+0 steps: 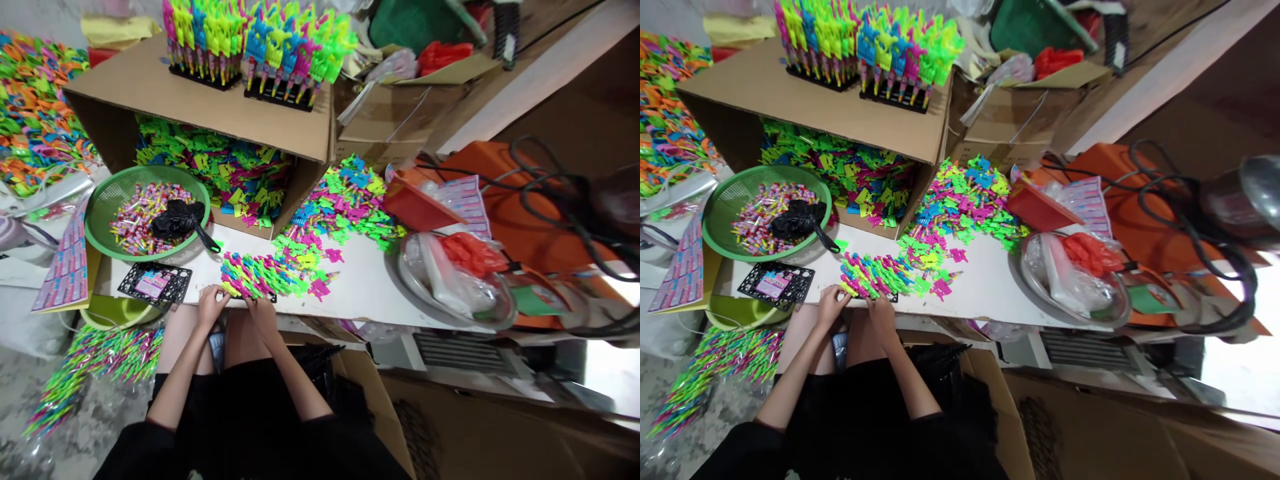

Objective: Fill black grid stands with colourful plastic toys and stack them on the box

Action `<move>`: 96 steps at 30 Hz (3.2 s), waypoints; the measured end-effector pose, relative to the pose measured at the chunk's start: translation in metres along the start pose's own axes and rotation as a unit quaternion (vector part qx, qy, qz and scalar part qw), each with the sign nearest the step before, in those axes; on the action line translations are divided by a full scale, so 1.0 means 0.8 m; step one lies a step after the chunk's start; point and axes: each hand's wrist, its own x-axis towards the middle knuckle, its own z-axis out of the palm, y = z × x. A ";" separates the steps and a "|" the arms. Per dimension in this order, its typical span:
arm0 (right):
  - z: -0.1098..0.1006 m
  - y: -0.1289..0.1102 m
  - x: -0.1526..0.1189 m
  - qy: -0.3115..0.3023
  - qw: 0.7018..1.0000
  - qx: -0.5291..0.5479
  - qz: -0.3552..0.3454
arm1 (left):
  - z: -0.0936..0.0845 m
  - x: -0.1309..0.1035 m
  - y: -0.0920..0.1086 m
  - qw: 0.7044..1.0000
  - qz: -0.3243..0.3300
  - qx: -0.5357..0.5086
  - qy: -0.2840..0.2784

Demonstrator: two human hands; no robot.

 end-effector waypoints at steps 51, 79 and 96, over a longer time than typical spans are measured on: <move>-0.105 0.172 -0.017 0.274 0.946 0.150 0.083 | -0.001 0.002 0.001 1.000 -0.002 0.012 -0.003; -0.003 0.049 -0.026 0.056 0.904 0.422 0.021 | 0.025 -0.007 0.033 0.990 -0.071 0.076 0.092; -0.013 0.047 -0.016 0.048 0.966 0.253 -0.005 | 0.024 -0.003 0.037 0.986 -0.073 0.122 0.089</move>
